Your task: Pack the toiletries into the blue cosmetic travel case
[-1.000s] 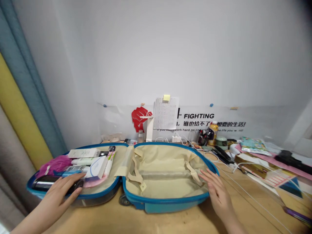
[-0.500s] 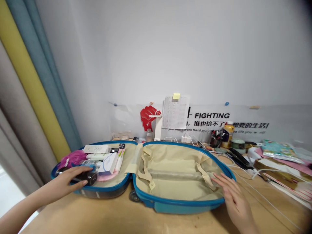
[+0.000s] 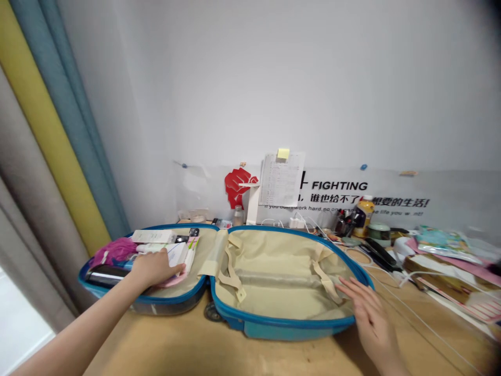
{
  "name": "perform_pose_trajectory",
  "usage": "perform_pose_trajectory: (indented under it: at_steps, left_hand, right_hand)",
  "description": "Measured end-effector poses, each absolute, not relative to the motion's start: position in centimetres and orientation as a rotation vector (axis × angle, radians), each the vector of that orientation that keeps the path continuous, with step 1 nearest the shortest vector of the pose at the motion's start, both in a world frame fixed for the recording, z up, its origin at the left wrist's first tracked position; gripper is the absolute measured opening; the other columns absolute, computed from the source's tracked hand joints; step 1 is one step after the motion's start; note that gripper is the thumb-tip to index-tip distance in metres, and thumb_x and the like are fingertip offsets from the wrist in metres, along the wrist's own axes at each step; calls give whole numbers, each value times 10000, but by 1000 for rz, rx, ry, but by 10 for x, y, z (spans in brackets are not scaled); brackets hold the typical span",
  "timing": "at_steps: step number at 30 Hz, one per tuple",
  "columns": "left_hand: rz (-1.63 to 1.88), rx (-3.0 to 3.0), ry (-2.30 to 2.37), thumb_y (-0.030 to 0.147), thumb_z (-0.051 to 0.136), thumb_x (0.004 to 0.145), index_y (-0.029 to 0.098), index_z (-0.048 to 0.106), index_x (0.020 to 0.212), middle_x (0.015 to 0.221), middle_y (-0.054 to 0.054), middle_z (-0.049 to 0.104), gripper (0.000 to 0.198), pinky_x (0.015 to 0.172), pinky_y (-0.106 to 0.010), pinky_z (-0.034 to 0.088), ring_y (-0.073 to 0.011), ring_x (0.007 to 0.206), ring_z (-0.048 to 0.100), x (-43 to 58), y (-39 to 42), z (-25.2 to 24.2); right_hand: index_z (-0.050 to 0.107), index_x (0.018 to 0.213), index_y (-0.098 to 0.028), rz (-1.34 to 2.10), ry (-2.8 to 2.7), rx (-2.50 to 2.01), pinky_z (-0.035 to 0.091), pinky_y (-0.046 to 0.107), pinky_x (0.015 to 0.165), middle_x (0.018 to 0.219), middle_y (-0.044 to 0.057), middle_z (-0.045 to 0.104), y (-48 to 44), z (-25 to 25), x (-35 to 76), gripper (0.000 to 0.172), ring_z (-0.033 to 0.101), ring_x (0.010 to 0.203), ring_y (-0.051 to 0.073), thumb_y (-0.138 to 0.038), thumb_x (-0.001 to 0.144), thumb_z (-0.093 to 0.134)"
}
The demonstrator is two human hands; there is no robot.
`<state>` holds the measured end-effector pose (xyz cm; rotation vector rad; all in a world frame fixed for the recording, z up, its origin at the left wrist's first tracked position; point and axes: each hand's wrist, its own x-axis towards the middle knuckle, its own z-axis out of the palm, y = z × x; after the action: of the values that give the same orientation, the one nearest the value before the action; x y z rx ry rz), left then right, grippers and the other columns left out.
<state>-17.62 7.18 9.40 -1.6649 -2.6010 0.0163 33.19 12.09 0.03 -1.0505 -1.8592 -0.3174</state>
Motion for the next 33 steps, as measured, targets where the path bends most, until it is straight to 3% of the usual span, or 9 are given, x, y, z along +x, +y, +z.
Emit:
perform_pose_trajectory:
  at_steps: [6,11,14,19,25,33]
  left_hand:
    - [-59,-1648,-2604,543,388,739,-19,537,1172,1093,-302,640,725,765,-468,476,-413,944,644,-178,74,91]
    - [-234,-1683,-2422,534,322,780,-39,333,1366,1258,-289,545,820,935,-470,426,-390,1138,558,-167,72,94]
    - [-541,-1791,-2184,537,357,780,-16,367,1358,1251,-255,556,800,992,-469,403,-370,1152,547,-146,74,95]
    - [-915,-2358,-1987,490,500,773,137,474,1309,1240,-157,604,643,974,-449,458,-314,1133,578,-85,87,95]
    - [-756,-2839,-1913,441,593,750,133,511,1293,1274,-163,591,630,949,-363,492,-266,1111,610,11,116,72]
    - [-428,-3041,-1948,445,717,644,144,489,1307,1276,-136,584,763,933,-313,478,-257,1133,587,88,138,55]
  right_hand:
    - [716,1013,-237,-268,-1844,-1073,487,472,925,1066,63,713,117,2,329,434,618,1093,246,-414,940,326]
    - [720,999,-242,-240,-1822,-1076,500,460,892,1068,58,712,113,8,324,410,620,1076,236,-389,941,341]
    - [718,1003,-239,-251,-1826,-1055,501,467,889,1070,59,712,111,10,323,380,621,1072,236,-347,939,360]
    - [710,1025,-238,-231,-1850,-1050,498,464,902,1087,60,707,109,10,323,360,608,1098,235,-320,935,371]
    - [713,1013,-241,-206,-1842,-1053,485,465,925,1089,60,704,108,9,323,351,606,1101,231,-325,933,382]
    - [717,1002,-254,-228,-1836,-1033,496,461,901,1076,56,709,109,8,323,353,613,1083,232,-329,933,379]
